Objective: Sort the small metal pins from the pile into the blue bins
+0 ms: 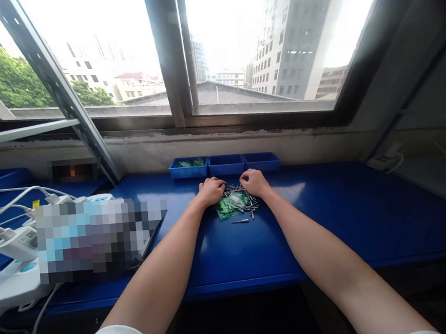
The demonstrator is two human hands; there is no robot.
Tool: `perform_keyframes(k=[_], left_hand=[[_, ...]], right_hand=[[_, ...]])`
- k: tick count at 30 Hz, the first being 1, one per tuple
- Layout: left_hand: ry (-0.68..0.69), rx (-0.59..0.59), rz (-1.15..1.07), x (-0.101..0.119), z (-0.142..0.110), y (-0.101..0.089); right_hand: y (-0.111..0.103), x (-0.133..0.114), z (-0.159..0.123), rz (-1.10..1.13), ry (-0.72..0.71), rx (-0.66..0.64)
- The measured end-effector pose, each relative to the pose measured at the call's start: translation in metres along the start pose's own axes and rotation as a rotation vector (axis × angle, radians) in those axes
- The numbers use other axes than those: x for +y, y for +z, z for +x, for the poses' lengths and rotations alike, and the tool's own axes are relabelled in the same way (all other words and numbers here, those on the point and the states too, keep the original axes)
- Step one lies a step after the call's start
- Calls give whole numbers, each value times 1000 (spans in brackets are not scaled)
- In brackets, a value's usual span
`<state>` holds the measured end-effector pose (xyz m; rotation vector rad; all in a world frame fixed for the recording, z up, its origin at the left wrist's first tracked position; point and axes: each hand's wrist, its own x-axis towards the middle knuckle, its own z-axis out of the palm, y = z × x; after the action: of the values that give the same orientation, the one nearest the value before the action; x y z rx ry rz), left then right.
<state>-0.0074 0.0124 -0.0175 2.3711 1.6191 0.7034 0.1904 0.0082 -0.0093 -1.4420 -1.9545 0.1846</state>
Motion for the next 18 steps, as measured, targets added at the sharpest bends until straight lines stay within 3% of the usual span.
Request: perform_keyframes(k=[3, 8, 11, 14, 18], left_hand=[[-4, -18, -17, 1, -2, 1], [-3, -36, -7, 2, -3, -1], [-14, -52, -24, 4, -5, -4], [-35, -81, -26, 7, -6, -7], [-37, -86, 14, 10, -6, -7]], right_hand=[[-8, 2, 2, 22, 66, 40], [-18, 5, -1, 92, 88, -228], [-16, 4, -4, 86, 49, -284], [-12, 2, -4, 64, 1, -264], [-8, -3, -6, 105, -34, -137]])
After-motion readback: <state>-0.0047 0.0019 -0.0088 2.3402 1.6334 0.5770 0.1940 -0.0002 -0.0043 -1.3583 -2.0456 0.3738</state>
